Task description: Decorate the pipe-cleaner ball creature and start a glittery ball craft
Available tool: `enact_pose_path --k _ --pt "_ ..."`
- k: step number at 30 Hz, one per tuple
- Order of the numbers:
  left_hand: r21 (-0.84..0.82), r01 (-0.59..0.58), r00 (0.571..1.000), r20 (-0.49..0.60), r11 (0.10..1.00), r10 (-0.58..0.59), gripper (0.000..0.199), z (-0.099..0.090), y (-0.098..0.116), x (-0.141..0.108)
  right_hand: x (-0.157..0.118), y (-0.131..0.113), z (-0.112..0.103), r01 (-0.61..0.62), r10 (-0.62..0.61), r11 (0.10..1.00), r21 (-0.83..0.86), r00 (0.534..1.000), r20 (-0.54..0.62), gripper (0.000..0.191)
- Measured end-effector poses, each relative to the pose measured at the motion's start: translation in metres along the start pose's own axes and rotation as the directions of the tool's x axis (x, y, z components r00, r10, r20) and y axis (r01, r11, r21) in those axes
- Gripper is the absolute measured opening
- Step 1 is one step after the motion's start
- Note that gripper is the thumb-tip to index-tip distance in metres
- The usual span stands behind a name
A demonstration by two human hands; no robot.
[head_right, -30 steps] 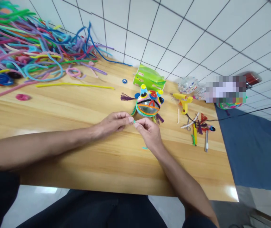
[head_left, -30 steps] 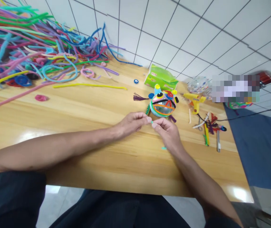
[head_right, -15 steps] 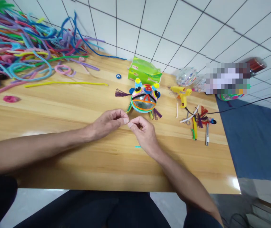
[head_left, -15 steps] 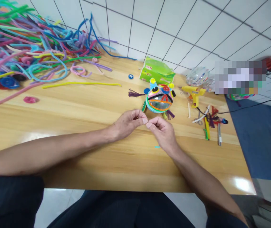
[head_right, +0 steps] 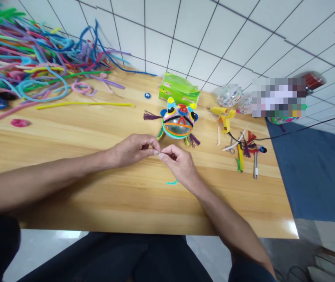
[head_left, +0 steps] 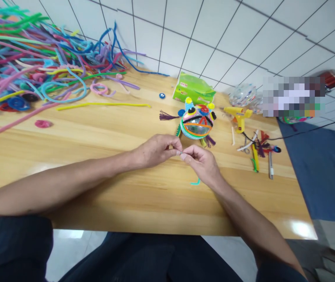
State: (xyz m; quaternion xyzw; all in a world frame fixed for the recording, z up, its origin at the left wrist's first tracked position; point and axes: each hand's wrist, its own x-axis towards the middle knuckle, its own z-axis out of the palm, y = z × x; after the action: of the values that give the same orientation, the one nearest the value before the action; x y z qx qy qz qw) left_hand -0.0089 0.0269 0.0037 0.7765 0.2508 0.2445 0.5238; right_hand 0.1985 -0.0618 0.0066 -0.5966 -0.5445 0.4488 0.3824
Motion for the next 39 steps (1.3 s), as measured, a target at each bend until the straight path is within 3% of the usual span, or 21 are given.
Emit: enact_pose_path --k 6,9,12,16,22,28,35,39 --pt "-0.336 0.151 0.979 -0.078 0.930 -0.187 0.026 0.017 0.000 -0.005 -0.002 0.001 0.008 0.023 -0.021 0.999 0.025 0.997 -0.070 0.025" --pt "-0.445 0.202 0.969 -0.040 0.872 -0.244 0.032 0.019 0.000 -0.004 -0.001 0.001 0.009 0.011 -0.009 0.999 0.032 0.998 -0.061 0.028" --pt "-0.389 0.160 0.981 -0.041 0.907 -0.191 0.034 0.009 0.001 0.001 0.001 -0.001 0.004 -0.002 0.003 0.999 0.038 0.999 -0.035 0.027" --pt "-0.160 0.073 0.996 -0.040 0.984 -0.080 0.025 -0.007 0.004 0.005 0.003 -0.005 -0.003 -0.021 0.021 1.000 -0.020 1.000 0.021 0.022" --pt "0.021 0.047 0.999 0.027 0.999 -0.047 0.011 -0.002 0.002 0.001 -0.001 -0.008 0.000 -0.002 0.009 0.992 -0.124 0.999 0.049 0.019" --pt "-0.034 0.127 0.991 0.046 0.991 -0.125 0.012 0.001 0.000 0.000 -0.001 -0.005 0.000 0.037 -0.037 0.995 -0.094 0.999 0.002 0.018" --pt "-0.389 0.218 0.954 -0.109 0.895 -0.280 0.024 0.021 -0.005 -0.006 -0.002 0.005 0.015 0.060 -0.056 0.998 0.032 0.993 -0.102 0.025" --pt "-0.486 0.281 0.933 -0.063 0.828 -0.354 0.036 0.022 -0.009 -0.004 0.000 0.010 0.014 0.048 -0.042 0.997 0.064 0.994 -0.102 0.024"
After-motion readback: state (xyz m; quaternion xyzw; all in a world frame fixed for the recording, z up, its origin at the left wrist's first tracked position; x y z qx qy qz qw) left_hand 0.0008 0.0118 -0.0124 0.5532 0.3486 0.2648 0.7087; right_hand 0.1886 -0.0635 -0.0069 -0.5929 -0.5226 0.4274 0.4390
